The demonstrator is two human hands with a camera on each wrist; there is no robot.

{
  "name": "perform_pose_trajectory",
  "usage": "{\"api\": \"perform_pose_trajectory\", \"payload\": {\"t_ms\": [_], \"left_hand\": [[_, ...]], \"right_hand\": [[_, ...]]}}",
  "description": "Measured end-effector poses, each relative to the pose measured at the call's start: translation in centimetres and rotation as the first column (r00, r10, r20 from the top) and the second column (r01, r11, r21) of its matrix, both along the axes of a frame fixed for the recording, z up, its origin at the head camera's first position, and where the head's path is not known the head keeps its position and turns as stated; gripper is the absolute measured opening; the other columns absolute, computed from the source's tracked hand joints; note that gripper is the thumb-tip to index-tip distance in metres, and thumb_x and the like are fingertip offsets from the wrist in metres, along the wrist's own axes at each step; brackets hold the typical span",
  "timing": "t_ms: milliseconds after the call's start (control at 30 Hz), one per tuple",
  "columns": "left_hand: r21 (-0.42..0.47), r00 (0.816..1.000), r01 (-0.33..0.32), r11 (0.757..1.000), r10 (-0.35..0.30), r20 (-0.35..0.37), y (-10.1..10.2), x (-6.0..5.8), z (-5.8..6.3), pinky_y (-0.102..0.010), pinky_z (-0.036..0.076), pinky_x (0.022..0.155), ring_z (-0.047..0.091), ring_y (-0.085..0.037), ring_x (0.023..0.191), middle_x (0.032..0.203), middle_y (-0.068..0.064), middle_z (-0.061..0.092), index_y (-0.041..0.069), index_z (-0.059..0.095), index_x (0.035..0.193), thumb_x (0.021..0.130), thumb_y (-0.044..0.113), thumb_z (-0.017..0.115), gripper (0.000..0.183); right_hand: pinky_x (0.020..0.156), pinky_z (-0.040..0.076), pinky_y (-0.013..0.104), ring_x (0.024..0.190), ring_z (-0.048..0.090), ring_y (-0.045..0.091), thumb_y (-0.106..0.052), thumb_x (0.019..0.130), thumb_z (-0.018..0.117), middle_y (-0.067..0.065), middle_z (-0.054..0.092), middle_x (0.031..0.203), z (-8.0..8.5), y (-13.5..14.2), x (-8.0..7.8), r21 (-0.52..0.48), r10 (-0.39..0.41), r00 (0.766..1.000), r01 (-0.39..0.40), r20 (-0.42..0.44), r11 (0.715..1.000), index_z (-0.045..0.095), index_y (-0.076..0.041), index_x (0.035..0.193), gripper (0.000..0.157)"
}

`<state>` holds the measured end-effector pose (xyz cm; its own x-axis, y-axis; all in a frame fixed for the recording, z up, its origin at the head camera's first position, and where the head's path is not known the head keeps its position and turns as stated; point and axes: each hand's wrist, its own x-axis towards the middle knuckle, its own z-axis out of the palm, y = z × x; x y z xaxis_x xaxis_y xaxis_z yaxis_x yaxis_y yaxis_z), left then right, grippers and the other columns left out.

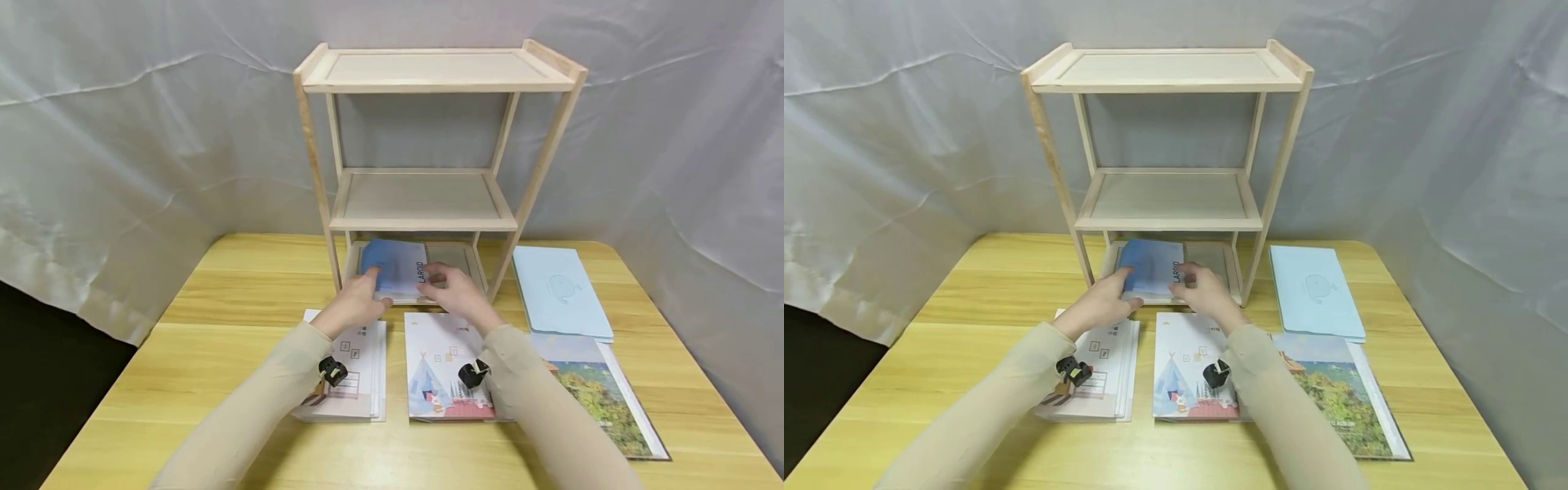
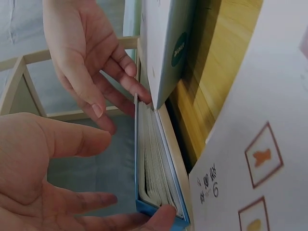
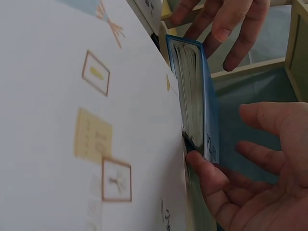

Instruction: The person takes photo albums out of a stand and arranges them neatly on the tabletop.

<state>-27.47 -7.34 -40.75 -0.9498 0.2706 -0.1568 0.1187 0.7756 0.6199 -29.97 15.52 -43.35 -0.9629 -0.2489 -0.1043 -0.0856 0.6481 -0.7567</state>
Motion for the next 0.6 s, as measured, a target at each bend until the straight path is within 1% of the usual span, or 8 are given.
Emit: {"api": "perform_pose_trajectory", "payload": {"t_ms": [67, 133, 233, 300, 367, 533, 600], "left_hand": [[0.002, 1.000, 0.004, 1.000, -0.004, 0.004, 0.1, 0.0, 0.0, -0.058, 0.045, 0.123, 0.051, -0.044, 0.149, 0.165, -0.027, 0.046, 0.001, 0.024, 0.169, 0.104, 0.026, 0.069, 0.083], [0.010, 1.000, 0.011, 1.000, -0.011, 0.009, 0.1, -0.1, 0.1, -0.058, 0.047, 0.121, 0.056, -0.043, 0.144, 0.166, -0.026, 0.045, 0.001, 0.023, 0.169, 0.104, 0.026, 0.068, 0.083], [0.017, 1.000, 0.022, 1.000, -0.022, 0.001, 0.0, -0.4, 0.2, -0.058, 0.044, 0.123, 0.054, -0.043, 0.146, 0.167, -0.026, 0.043, 0.000, 0.025, 0.169, 0.105, 0.024, 0.067, 0.080], [0.022, 1.000, 0.022, 1.000, -0.021, -0.009, -0.1, -0.7, 0.1, -0.057, 0.042, 0.125, 0.051, -0.044, 0.149, 0.168, -0.026, 0.041, 0.000, 0.026, 0.168, 0.105, 0.023, 0.066, 0.078], [0.020, 1.000, 0.018, 1.000, -0.018, -0.021, -0.3, -1.0, 0.1, -0.058, 0.037, 0.128, 0.043, -0.044, 0.155, 0.169, -0.025, 0.040, -0.001, 0.029, 0.167, 0.106, 0.021, 0.064, 0.074], [0.012, 1.000, 0.008, 1.000, -0.007, -0.028, -0.6, -1.7, -0.1, -0.059, 0.033, 0.130, 0.037, -0.045, 0.158, 0.170, -0.024, 0.039, 0.000, 0.033, 0.166, 0.110, 0.018, 0.052, 0.062], [0.009, 1.000, -0.001, 1.000, 0.001, -0.022, -0.5, -2.0, -0.2, -0.060, 0.031, 0.131, 0.033, -0.045, 0.159, 0.171, -0.024, 0.037, 0.000, 0.032, 0.167, 0.110, 0.018, 0.048, 0.062]], "right_hand": [[0.110, 0.055, 0.059, 0.137, 0.061, 0.045, -0.036, 0.107, 0.066, 0.023, 0.061, 0.152, 0.0, 0.3, 0.0, 0.001, 0.000, 1.000, 0.000, 0.007, 1.000, 0.051, -0.013, 0.159, 0.058], [0.109, 0.056, 0.057, 0.134, 0.063, 0.044, -0.035, 0.107, 0.066, 0.024, 0.060, 0.152, -0.1, 0.5, -0.1, -0.008, -0.001, 1.000, 0.001, 0.015, 1.000, 0.050, -0.012, 0.159, 0.059], [0.106, 0.059, 0.054, 0.127, 0.068, 0.042, -0.032, 0.107, 0.066, 0.026, 0.059, 0.152, -0.2, 0.8, -0.3, -0.039, -0.009, 0.999, 0.010, 0.034, 0.999, 0.047, -0.010, 0.160, 0.061], [0.105, 0.059, 0.053, 0.123, 0.071, 0.040, -0.032, 0.107, 0.066, 0.026, 0.059, 0.151, -0.3, 1.0, -0.4, -0.048, -0.015, 0.999, 0.016, 0.040, 0.999, 0.046, -0.008, 0.161, 0.063], [0.104, 0.060, 0.052, 0.121, 0.072, 0.039, -0.032, 0.107, 0.066, 0.026, 0.060, 0.150, -0.4, 1.1, -0.6, -0.057, -0.020, 0.999, 0.022, 0.046, 0.998, 0.045, -0.008, 0.162, 0.063], [0.105, 0.059, 0.052, 0.124, 0.069, 0.040, -0.025, 0.110, 0.060, 0.024, 0.060, 0.151, -0.5, 1.3, -0.8, -0.068, -0.026, 0.998, 0.030, 0.059, 0.997, 0.042, -0.011, 0.164, 0.059], [0.105, 0.060, 0.050, 0.125, 0.068, 0.039, -0.021, 0.110, 0.059, 0.024, 0.059, 0.151, -0.6, 1.3, -0.9, -0.090, -0.032, 0.997, 0.039, 0.074, 0.995, 0.041, -0.012, 0.165, 0.059]]}}
